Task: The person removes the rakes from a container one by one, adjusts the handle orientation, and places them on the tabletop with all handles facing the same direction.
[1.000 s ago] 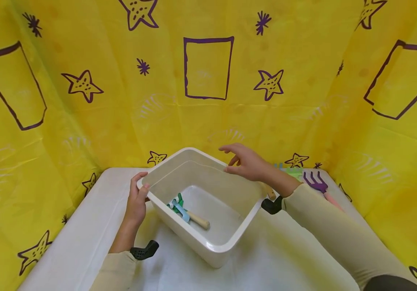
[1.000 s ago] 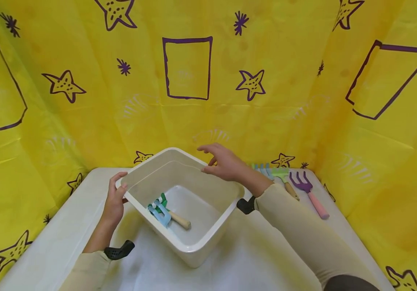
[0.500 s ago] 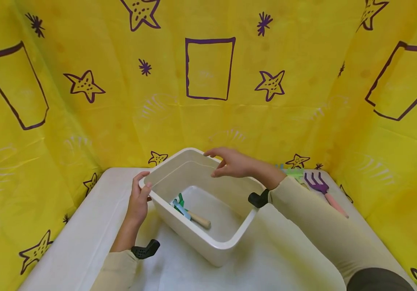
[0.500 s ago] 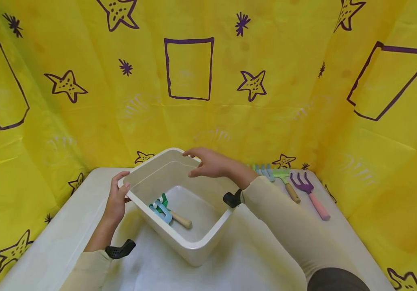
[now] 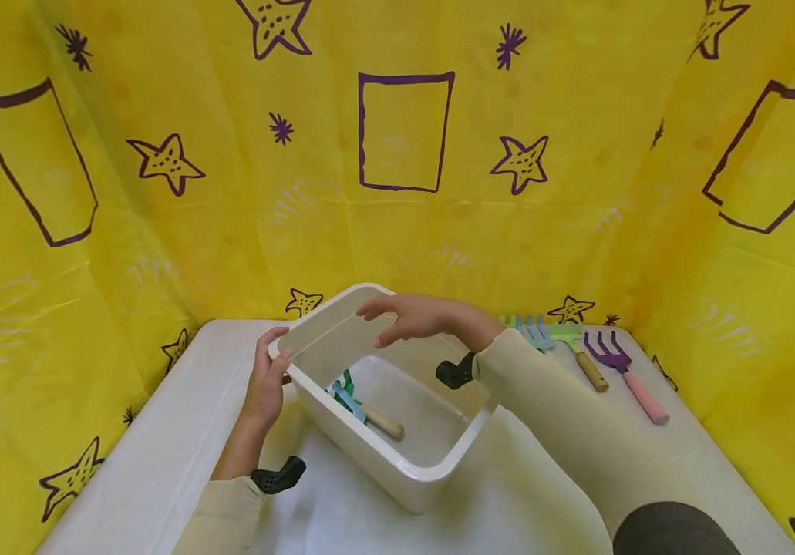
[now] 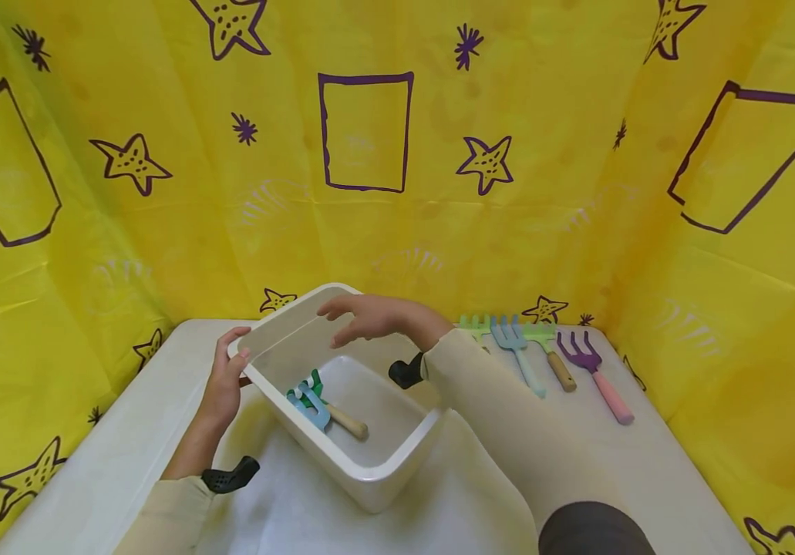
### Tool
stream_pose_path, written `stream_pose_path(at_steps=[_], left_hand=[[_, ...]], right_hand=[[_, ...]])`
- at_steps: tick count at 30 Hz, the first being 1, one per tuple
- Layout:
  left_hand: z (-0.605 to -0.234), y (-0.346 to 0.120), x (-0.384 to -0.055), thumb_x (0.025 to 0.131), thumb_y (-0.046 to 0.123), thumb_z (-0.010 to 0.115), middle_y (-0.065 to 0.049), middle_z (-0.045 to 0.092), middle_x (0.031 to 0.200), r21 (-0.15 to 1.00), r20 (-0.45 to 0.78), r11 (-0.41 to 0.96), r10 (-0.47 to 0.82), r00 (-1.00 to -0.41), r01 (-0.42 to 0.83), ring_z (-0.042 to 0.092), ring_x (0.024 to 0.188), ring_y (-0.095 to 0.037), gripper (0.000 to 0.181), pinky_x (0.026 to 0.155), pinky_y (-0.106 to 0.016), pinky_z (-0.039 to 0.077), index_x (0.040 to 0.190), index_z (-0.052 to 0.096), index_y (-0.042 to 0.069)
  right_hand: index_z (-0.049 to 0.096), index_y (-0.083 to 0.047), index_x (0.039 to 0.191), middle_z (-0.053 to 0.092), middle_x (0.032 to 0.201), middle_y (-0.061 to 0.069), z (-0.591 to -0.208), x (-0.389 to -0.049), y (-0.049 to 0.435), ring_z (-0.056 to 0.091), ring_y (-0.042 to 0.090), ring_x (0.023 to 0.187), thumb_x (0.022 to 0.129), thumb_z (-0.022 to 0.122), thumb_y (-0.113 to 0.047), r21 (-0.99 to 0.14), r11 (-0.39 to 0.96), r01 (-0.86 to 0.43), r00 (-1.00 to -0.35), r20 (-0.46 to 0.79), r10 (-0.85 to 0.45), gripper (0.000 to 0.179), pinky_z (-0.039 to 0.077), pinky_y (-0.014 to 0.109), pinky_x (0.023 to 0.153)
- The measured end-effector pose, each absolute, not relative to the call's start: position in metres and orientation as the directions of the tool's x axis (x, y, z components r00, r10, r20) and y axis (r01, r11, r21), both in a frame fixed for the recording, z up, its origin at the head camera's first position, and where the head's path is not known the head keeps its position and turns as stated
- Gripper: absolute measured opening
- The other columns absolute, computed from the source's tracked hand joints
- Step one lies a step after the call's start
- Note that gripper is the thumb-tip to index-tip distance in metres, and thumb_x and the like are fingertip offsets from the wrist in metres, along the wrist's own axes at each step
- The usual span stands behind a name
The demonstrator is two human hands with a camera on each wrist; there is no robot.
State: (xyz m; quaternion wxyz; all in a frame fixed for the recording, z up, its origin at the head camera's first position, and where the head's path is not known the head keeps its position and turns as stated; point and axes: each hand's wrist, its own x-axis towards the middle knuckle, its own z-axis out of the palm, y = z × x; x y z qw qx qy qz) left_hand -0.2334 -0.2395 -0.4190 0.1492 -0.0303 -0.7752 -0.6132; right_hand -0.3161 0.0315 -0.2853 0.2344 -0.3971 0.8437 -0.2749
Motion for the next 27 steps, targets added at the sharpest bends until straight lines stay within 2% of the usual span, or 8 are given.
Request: stream_pose_path(at_steps=[5, 9, 13, 16, 21, 27], left_hand=[[-0.419, -0.237, -0.234, 0.102, 0.031, 0.037, -0.011, 0.037, 0.145, 0.944, 0.258, 0.250, -0.146, -0.955, 0.217, 0.045, 0.120, -0.033, 0.047, 0.091, -0.047, 0.040, 0.146, 0.027, 0.022], [-0.420, -0.235, -0.235, 0.101, 0.032, 0.038, -0.007, 0.035, 0.146, 0.946, 0.256, 0.242, -0.147, -0.955, 0.216, 0.043, 0.121, -0.033, 0.047, 0.093, -0.050, 0.040, 0.146, 0.026, 0.024], [-0.419, -0.234, -0.235, 0.101, 0.034, 0.038, -0.005, 0.034, 0.147, 0.946, 0.255, 0.243, -0.142, -0.956, 0.216, 0.042, 0.123, -0.033, 0.048, 0.095, -0.052, 0.039, 0.147, 0.025, 0.025], [-0.418, -0.234, -0.234, 0.101, 0.034, 0.037, -0.007, 0.036, 0.146, 0.945, 0.252, 0.255, -0.162, -0.954, 0.206, 0.043, 0.122, -0.033, 0.047, 0.094, -0.052, 0.040, 0.146, 0.026, 0.025], [-0.419, -0.237, -0.235, 0.102, 0.034, 0.036, -0.009, 0.037, 0.145, 0.945, 0.248, 0.261, -0.176, -0.953, 0.197, 0.044, 0.121, -0.034, 0.046, 0.095, -0.053, 0.039, 0.146, 0.026, 0.025], [-0.420, -0.236, -0.236, 0.102, 0.035, 0.037, -0.008, 0.035, 0.146, 0.947, 0.242, 0.253, -0.161, -0.957, 0.197, 0.042, 0.122, -0.034, 0.047, 0.096, -0.055, 0.038, 0.146, 0.025, 0.024]], right_hand=[[0.040, -0.019, 0.147, 0.043, 0.147, 0.009, -0.295, -0.317, 0.018, 0.047, 0.026, 0.126, 0.094, 0.062, -0.026, -0.765, 0.481, -0.429, -0.544, -0.207, -0.813, 0.058, 0.045, 0.046, 0.095], [0.040, -0.017, 0.146, 0.045, 0.145, 0.010, -0.312, -0.320, 0.011, 0.053, 0.024, 0.120, 0.093, 0.061, -0.025, -0.850, 0.415, -0.324, -0.530, -0.201, -0.824, 0.057, 0.045, 0.044, 0.095], [0.041, -0.011, 0.144, 0.051, 0.139, 0.012, -0.329, -0.324, 0.009, 0.059, 0.024, 0.112, 0.093, 0.060, -0.020, -0.877, 0.414, -0.244, -0.537, -0.233, -0.811, 0.056, 0.047, 0.041, 0.090], [0.045, -0.009, 0.142, 0.056, 0.133, 0.013, -0.337, -0.326, 0.008, 0.060, 0.030, 0.110, 0.093, 0.061, -0.020, -0.868, 0.448, -0.214, -0.537, -0.278, -0.796, 0.052, 0.047, 0.044, 0.091], [0.054, -0.013, 0.135, 0.064, 0.118, 0.007, -0.346, -0.325, 0.005, 0.060, 0.040, 0.110, 0.092, 0.065, -0.023, -0.820, 0.545, -0.174, -0.514, -0.397, -0.761, 0.045, 0.046, 0.053, 0.093], [0.051, -0.009, 0.138, 0.063, 0.115, 0.001, -0.361, -0.323, 0.002, 0.061, 0.041, 0.109, 0.091, 0.067, -0.024, -0.733, 0.672, -0.102, -0.462, -0.564, -0.684, 0.051, 0.043, 0.055, 0.095]])
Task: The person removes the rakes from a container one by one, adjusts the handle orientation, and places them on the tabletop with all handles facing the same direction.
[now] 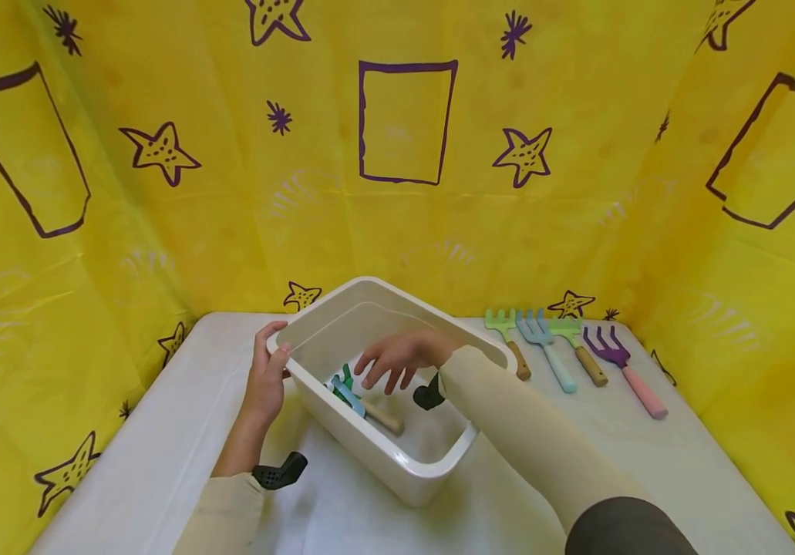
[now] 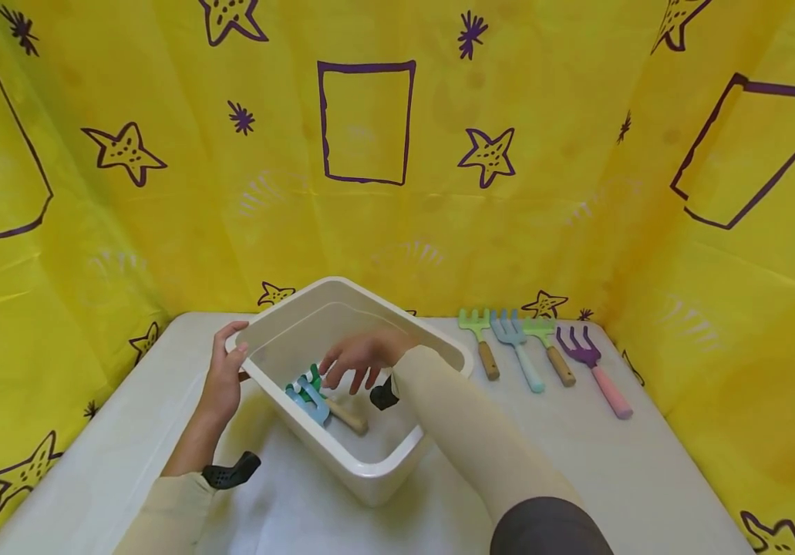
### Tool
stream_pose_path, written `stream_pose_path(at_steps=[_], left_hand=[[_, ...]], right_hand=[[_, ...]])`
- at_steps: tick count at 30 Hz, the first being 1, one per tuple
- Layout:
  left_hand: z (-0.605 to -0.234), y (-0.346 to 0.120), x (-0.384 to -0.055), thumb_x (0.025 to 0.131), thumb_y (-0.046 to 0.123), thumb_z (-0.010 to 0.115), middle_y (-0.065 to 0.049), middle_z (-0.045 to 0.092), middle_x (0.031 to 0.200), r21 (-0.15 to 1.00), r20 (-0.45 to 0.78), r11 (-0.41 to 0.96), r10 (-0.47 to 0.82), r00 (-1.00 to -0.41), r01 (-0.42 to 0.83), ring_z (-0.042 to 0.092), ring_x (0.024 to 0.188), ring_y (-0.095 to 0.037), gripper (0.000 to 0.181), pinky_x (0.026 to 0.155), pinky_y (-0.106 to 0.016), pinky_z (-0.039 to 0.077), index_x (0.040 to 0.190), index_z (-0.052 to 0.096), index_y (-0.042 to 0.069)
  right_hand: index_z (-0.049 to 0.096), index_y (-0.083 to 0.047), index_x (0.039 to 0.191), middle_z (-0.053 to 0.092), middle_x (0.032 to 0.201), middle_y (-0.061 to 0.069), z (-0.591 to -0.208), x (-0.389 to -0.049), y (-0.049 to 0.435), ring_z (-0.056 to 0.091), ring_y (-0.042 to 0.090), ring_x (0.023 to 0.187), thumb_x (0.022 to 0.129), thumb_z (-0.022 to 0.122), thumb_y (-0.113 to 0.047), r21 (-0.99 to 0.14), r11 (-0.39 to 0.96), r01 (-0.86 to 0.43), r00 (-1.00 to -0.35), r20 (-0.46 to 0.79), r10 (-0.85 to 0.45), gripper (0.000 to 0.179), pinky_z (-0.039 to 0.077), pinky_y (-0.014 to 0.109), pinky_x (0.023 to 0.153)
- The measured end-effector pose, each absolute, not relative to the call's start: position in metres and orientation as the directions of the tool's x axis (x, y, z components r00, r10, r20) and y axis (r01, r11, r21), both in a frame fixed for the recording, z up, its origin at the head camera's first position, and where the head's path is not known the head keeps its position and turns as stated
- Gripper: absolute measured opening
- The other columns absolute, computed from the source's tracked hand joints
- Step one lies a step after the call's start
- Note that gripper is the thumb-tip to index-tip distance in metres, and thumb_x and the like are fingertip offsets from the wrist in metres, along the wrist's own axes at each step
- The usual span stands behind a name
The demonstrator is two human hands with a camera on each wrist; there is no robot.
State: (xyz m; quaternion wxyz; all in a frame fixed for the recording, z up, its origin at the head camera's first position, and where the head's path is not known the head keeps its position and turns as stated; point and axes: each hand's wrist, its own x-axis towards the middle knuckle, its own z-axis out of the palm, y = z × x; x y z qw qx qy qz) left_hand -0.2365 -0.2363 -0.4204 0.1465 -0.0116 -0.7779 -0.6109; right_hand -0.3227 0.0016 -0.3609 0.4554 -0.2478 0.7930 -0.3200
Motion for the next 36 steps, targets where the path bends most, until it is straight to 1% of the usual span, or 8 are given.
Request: stream_pose_path(at_steps=[5, 7, 12, 16, 22, 28, 33, 36], left_hand=[[-0.419, -0.236, -0.237, 0.101, 0.036, 0.037, -0.008, 0.035, 0.145, 0.946, 0.250, 0.250, -0.162, -0.955, 0.205, 0.042, 0.122, -0.033, 0.047, 0.096, -0.054, 0.038, 0.146, 0.026, 0.025], [-0.419, -0.236, -0.238, 0.102, 0.035, 0.037, -0.007, 0.035, 0.146, 0.948, 0.251, 0.242, -0.159, -0.955, 0.209, 0.042, 0.122, -0.032, 0.047, 0.096, -0.053, 0.038, 0.146, 0.026, 0.025], [-0.421, -0.235, -0.240, 0.102, 0.032, 0.038, -0.005, 0.031, 0.150, 0.955, 0.236, 0.216, -0.142, -0.961, 0.202, 0.040, 0.126, -0.032, 0.048, 0.099, -0.054, 0.037, 0.147, 0.023, 0.025], [-0.420, -0.234, -0.239, 0.101, 0.034, 0.038, -0.006, 0.032, 0.149, 0.954, 0.235, 0.225, -0.147, -0.961, 0.199, 0.040, 0.126, -0.033, 0.049, 0.099, -0.055, 0.037, 0.147, 0.024, 0.024], [-0.417, -0.233, -0.235, 0.101, 0.035, 0.039, -0.005, 0.035, 0.147, 0.949, 0.245, 0.240, -0.161, -0.956, 0.203, 0.042, 0.123, -0.032, 0.049, 0.097, -0.054, 0.039, 0.146, 0.025, 0.024], [-0.419, -0.234, -0.234, 0.101, 0.035, 0.039, -0.006, 0.036, 0.146, 0.951, 0.236, 0.239, -0.164, -0.958, 0.194, 0.042, 0.122, -0.032, 0.047, 0.096, -0.052, 0.039, 0.146, 0.026, 0.025], [-0.420, -0.235, -0.233, 0.101, 0.036, 0.038, -0.009, 0.038, 0.144, 0.949, 0.240, 0.245, -0.165, -0.957, 0.196, 0.043, 0.120, -0.033, 0.047, 0.093, -0.050, 0.039, 0.145, 0.026, 0.024], [-0.420, -0.236, -0.232, 0.101, 0.037, 0.037, -0.008, 0.038, 0.145, 0.948, 0.241, 0.252, -0.162, -0.957, 0.196, 0.043, 0.121, -0.033, 0.047, 0.093, -0.050, 0.039, 0.146, 0.026, 0.024]], right_hand=[[0.055, -0.014, 0.133, 0.057, 0.122, 0.000, -0.366, -0.318, -0.002, 0.062, 0.037, 0.106, 0.089, 0.068, -0.025, -0.657, 0.746, -0.114, -0.437, -0.641, -0.631, 0.047, 0.043, 0.055, 0.095], [0.056, -0.017, 0.131, 0.056, 0.123, 0.001, -0.368, -0.318, -0.003, 0.061, 0.037, 0.107, 0.089, 0.067, -0.026, -0.627, 0.772, -0.107, -0.412, -0.678, -0.608, 0.045, 0.043, 0.055, 0.095], [0.059, -0.022, 0.125, 0.060, 0.117, -0.002, -0.373, -0.315, -0.004, 0.061, 0.036, 0.105, 0.087, 0.067, -0.030, -0.541, 0.835, -0.101, -0.337, -0.771, -0.540, 0.039, 0.042, 0.057, 0.093], [0.060, -0.023, 0.124, 0.061, 0.116, -0.004, -0.375, -0.312, -0.006, 0.061, 0.036, 0.103, 0.087, 0.068, -0.031, -0.509, 0.852, -0.123, -0.309, -0.796, -0.520, 0.038, 0.040, 0.058, 0.094], [0.062, -0.019, 0.126, 0.058, 0.121, 0.003, -0.374, -0.310, -0.006, 0.059, 0.040, 0.104, 0.086, 0.071, -0.025, -0.528, 0.845, -0.080, -0.341, -0.782, -0.521, 0.041, 0.045, 0.048, 0.096], [0.057, -0.016, 0.133, 0.057, 0.122, 0.003, -0.373, -0.310, -0.006, 0.058, 0.040, 0.106, 0.087, 0.070, -0.024, -0.538, 0.837, -0.103, -0.357, -0.765, -0.536, 0.049, 0.045, 0.048, 0.097], [0.053, -0.013, 0.137, 0.056, 0.117, 0.004, -0.371, -0.310, -0.007, 0.058, 0.038, 0.104, 0.090, 0.066, -0.024, -0.565, 0.799, -0.207, -0.406, -0.693, -0.595, 0.050, 0.047, 0.046, 0.093], [0.052, -0.013, 0.137, 0.055, 0.113, 0.003, -0.370, -0.311, -0.007, 0.058, 0.030, 0.100, 0.090, 0.066, -0.023, -0.568, 0.771, -0.288, -0.429, -0.644, -0.634, 0.050, 0.049, 0.043, 0.091]])
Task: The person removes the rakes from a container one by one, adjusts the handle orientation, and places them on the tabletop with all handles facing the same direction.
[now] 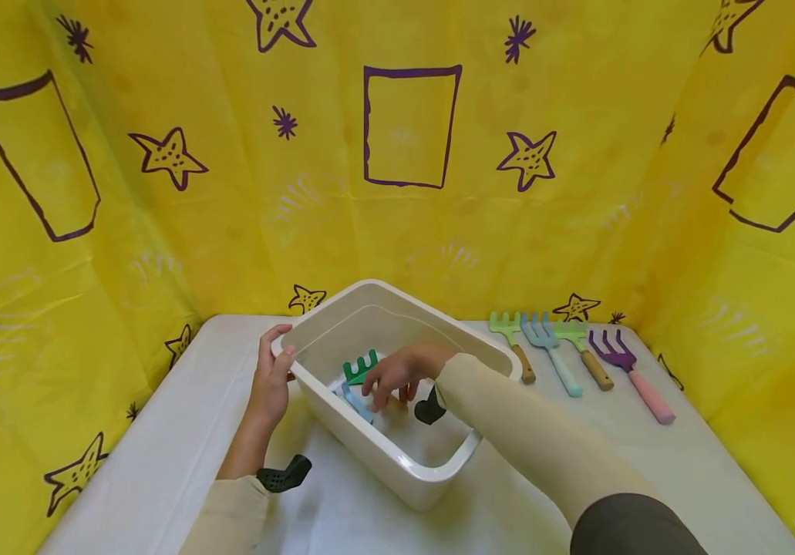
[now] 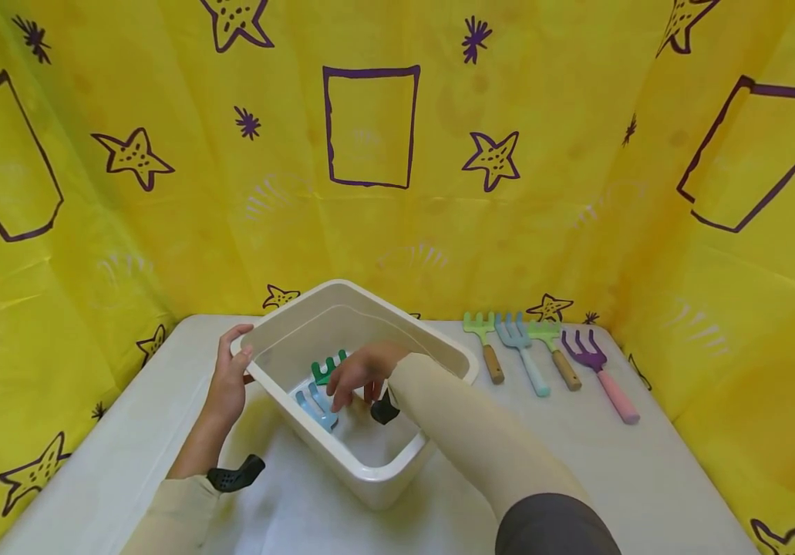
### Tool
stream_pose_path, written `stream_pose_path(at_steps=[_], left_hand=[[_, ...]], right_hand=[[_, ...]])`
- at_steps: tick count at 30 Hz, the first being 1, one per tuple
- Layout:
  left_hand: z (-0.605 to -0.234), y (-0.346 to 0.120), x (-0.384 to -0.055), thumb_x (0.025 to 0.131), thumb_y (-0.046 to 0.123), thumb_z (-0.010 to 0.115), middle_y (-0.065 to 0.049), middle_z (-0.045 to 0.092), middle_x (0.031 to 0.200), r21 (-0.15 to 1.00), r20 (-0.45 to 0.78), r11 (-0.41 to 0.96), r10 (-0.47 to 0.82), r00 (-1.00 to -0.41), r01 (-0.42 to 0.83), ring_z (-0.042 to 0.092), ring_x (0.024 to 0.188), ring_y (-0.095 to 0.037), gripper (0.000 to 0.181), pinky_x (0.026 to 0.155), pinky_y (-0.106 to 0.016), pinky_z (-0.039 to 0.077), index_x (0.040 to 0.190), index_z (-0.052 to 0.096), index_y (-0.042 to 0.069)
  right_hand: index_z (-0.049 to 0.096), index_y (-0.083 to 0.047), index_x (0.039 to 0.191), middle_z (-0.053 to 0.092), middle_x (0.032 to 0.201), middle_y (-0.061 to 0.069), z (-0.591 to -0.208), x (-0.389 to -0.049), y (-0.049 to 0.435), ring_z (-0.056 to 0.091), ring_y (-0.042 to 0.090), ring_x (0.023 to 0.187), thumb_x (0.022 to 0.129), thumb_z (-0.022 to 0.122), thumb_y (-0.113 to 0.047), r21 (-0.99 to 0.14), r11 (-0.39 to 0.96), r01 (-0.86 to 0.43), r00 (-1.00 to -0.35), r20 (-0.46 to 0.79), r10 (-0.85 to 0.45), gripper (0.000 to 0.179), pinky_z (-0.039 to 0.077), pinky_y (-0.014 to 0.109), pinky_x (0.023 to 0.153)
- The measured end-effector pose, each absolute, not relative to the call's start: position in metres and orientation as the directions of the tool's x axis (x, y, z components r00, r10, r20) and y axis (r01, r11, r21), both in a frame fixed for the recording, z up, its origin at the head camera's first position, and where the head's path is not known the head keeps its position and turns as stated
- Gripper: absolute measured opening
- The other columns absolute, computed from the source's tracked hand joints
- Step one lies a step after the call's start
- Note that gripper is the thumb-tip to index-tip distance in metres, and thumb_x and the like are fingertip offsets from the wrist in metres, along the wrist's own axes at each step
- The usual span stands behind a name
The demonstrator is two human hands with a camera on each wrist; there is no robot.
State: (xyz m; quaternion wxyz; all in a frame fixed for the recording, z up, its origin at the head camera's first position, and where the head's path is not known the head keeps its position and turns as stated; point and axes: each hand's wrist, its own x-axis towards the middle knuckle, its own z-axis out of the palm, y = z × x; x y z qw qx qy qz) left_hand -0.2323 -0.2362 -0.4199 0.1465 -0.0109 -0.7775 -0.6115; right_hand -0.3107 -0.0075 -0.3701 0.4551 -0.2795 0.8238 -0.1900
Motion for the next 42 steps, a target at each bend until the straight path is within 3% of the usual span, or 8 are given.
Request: stream_pose_path(at_steps=[6, 10, 19, 24, 29, 42], left_hand=[[-0.420, -0.236, -0.231, 0.102, 0.034, 0.036, -0.011, 0.039, 0.143, 0.948, 0.246, 0.247, -0.164, -0.955, 0.202, 0.044, 0.120, -0.034, 0.047, 0.093, -0.050, 0.039, 0.146, 0.026, 0.023], [-0.421, -0.237, -0.231, 0.102, 0.035, 0.036, -0.010, 0.039, 0.144, 0.949, 0.239, 0.251, -0.172, -0.956, 0.192, 0.044, 0.119, -0.033, 0.047, 0.093, -0.049, 0.039, 0.146, 0.026, 0.023], [-0.423, -0.238, -0.234, 0.102, 0.034, 0.037, -0.009, 0.038, 0.144, 0.949, 0.235, 0.254, -0.174, -0.956, 0.187, 0.044, 0.119, -0.033, 0.045, 0.094, -0.053, 0.039, 0.145, 0.027, 0.024], [-0.421, -0.237, -0.231, 0.102, 0.034, 0.036, -0.011, 0.038, 0.144, 0.949, 0.240, 0.248, -0.167, -0.956, 0.195, 0.044, 0.120, -0.033, 0.047, 0.094, -0.051, 0.039, 0.146, 0.026, 0.022], [-0.420, -0.237, -0.230, 0.102, 0.033, 0.036, -0.011, 0.038, 0.145, 0.949, 0.243, 0.245, -0.167, -0.956, 0.198, 0.044, 0.120, -0.033, 0.047, 0.094, -0.051, 0.039, 0.147, 0.026, 0.022], [-0.421, -0.237, -0.234, 0.102, 0.034, 0.037, -0.009, 0.038, 0.144, 0.948, 0.243, 0.253, -0.174, -0.954, 0.195, 0.045, 0.119, -0.032, 0.046, 0.094, -0.051, 0.040, 0.145, 0.026, 0.023]], right_hand=[[0.053, -0.003, 0.133, 0.059, 0.097, 0.008, -0.368, -0.315, -0.007, 0.054, 0.018, 0.072, 0.085, 0.068, -0.001, -0.653, 0.669, -0.356, -0.455, -0.504, -0.734, 0.050, 0.049, 0.035, 0.071], [0.058, -0.002, 0.123, 0.059, 0.092, 0.007, -0.365, -0.319, -0.005, 0.052, 0.016, 0.069, 0.083, 0.066, 0.006, -0.700, 0.612, -0.368, -0.509, -0.399, -0.763, 0.041, 0.045, 0.028, 0.063], [0.061, 0.002, 0.112, 0.062, 0.092, 0.010, -0.361, -0.324, -0.002, 0.059, 0.018, 0.071, 0.084, 0.071, -0.001, -0.769, 0.562, -0.304, -0.662, -0.253, -0.705, 0.029, 0.052, 0.027, 0.067], [0.065, 0.002, 0.102, 0.061, 0.080, 0.005, -0.356, -0.324, 0.001, 0.059, 0.018, 0.066, 0.084, 0.074, -0.010, -0.760, 0.594, -0.264, -0.735, -0.241, -0.634, 0.023, 0.052, 0.027, 0.063], [0.070, -0.007, 0.095, 0.063, 0.073, 0.006, -0.355, -0.325, 0.004, 0.057, 0.020, 0.063, 0.089, 0.070, -0.018, -0.746, 0.627, -0.226, -0.748, -0.280, -0.602, 0.013, 0.048, 0.027, 0.055], [0.071, -0.002, 0.097, 0.063, 0.071, 0.008, -0.349, -0.326, 0.009, 0.054, 0.015, 0.059, 0.092, 0.064, -0.013, -0.788, 0.594, -0.166, -0.788, -0.256, -0.560, 0.014, 0.045, 0.025, 0.052]])
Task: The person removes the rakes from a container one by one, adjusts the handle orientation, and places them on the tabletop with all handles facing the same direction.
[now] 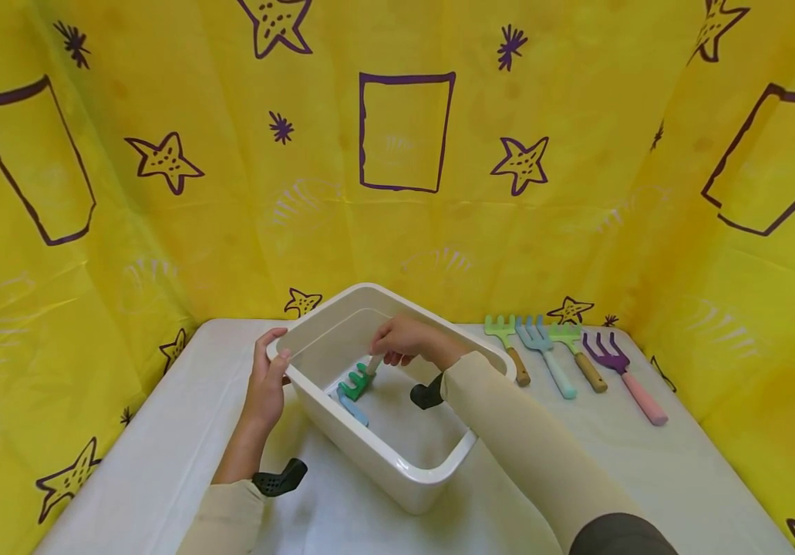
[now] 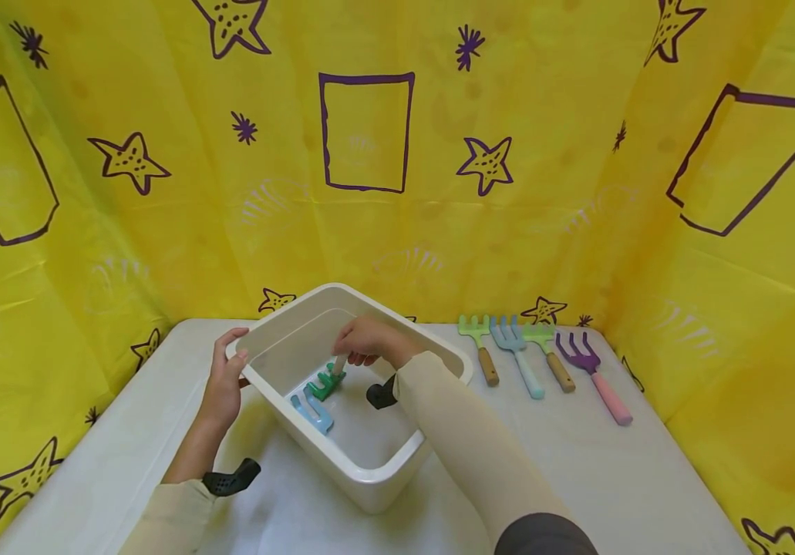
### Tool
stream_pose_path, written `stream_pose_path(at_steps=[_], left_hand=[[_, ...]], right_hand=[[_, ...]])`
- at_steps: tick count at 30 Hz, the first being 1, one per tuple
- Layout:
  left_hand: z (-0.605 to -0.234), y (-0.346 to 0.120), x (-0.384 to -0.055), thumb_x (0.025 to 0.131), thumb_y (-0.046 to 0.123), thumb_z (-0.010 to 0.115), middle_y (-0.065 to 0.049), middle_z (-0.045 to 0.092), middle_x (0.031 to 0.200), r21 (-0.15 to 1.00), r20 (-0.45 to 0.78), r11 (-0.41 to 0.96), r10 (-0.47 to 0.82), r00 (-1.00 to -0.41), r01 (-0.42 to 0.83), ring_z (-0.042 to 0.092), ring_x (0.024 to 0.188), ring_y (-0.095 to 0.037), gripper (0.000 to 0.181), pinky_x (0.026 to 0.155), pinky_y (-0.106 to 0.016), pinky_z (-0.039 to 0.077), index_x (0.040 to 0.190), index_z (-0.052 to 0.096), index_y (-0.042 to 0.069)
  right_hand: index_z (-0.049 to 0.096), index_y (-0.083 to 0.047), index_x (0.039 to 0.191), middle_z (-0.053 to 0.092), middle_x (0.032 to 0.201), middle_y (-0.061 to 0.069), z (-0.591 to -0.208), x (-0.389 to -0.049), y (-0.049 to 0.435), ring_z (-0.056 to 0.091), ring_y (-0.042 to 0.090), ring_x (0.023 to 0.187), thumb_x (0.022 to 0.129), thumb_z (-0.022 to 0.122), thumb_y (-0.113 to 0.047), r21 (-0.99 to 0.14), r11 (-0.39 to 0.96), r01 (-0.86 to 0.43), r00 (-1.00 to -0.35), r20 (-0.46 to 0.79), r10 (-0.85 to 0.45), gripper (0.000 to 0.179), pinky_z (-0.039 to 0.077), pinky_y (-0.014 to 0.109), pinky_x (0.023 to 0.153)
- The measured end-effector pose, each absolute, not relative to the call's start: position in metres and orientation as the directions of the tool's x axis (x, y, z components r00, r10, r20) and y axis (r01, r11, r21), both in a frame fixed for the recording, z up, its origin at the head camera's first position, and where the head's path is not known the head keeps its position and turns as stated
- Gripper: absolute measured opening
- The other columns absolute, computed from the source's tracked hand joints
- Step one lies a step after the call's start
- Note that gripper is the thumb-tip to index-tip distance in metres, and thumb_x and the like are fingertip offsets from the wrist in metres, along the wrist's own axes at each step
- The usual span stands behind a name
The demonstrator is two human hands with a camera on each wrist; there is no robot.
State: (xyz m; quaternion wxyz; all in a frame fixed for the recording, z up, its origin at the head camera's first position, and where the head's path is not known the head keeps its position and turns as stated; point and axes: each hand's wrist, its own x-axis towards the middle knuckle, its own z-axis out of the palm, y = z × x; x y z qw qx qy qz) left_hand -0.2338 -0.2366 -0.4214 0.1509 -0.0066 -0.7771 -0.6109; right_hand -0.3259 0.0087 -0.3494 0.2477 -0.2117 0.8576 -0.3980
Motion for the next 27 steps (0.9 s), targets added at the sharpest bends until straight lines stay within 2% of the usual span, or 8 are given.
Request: stream_pose_path(at_steps=[9, 20, 27], left_hand=[[-0.421, -0.237, -0.233, 0.101, 0.035, 0.038, -0.009, 0.038, 0.144, 0.949, 0.238, 0.251, -0.177, -0.955, 0.190, 0.044, 0.119, -0.032, 0.046, 0.093, -0.052, 0.039, 0.145, 0.027, 0.025], [-0.421, -0.235, -0.235, 0.102, 0.036, 0.035, -0.011, 0.041, 0.142, 0.944, 0.250, 0.265, -0.177, -0.952, 0.198, 0.045, 0.118, -0.033, 0.047, 0.090, -0.047, 0.040, 0.146, 0.026, 0.023], [-0.423, -0.235, -0.237, 0.102, 0.038, 0.035, -0.011, 0.042, 0.139, 0.943, 0.248, 0.270, -0.185, -0.951, 0.194, 0.045, 0.115, -0.033, 0.045, 0.088, -0.047, 0.040, 0.145, 0.027, 0.025]], right_hand=[[0.073, -0.001, 0.098, 0.063, 0.069, 0.007, -0.347, -0.330, 0.013, 0.054, 0.015, 0.059, 0.091, 0.065, -0.015, -0.804, 0.565, -0.185, -0.811, -0.200, -0.550, 0.018, 0.041, 0.024, 0.052], [0.073, 0.001, 0.098, 0.063, 0.070, 0.009, -0.324, -0.327, 0.023, 0.054, 0.019, 0.060, 0.091, 0.066, -0.018, -0.880, 0.457, -0.133, -0.843, -0.142, -0.519, 0.021, 0.047, 0.025, 0.057], [0.072, 0.002, 0.107, 0.067, 0.083, 0.016, -0.312, -0.320, 0.038, 0.060, 0.020, 0.068, 0.093, 0.064, -0.015, -0.919, 0.372, -0.127, -0.852, -0.091, -0.515, 0.024, 0.052, 0.027, 0.064]])
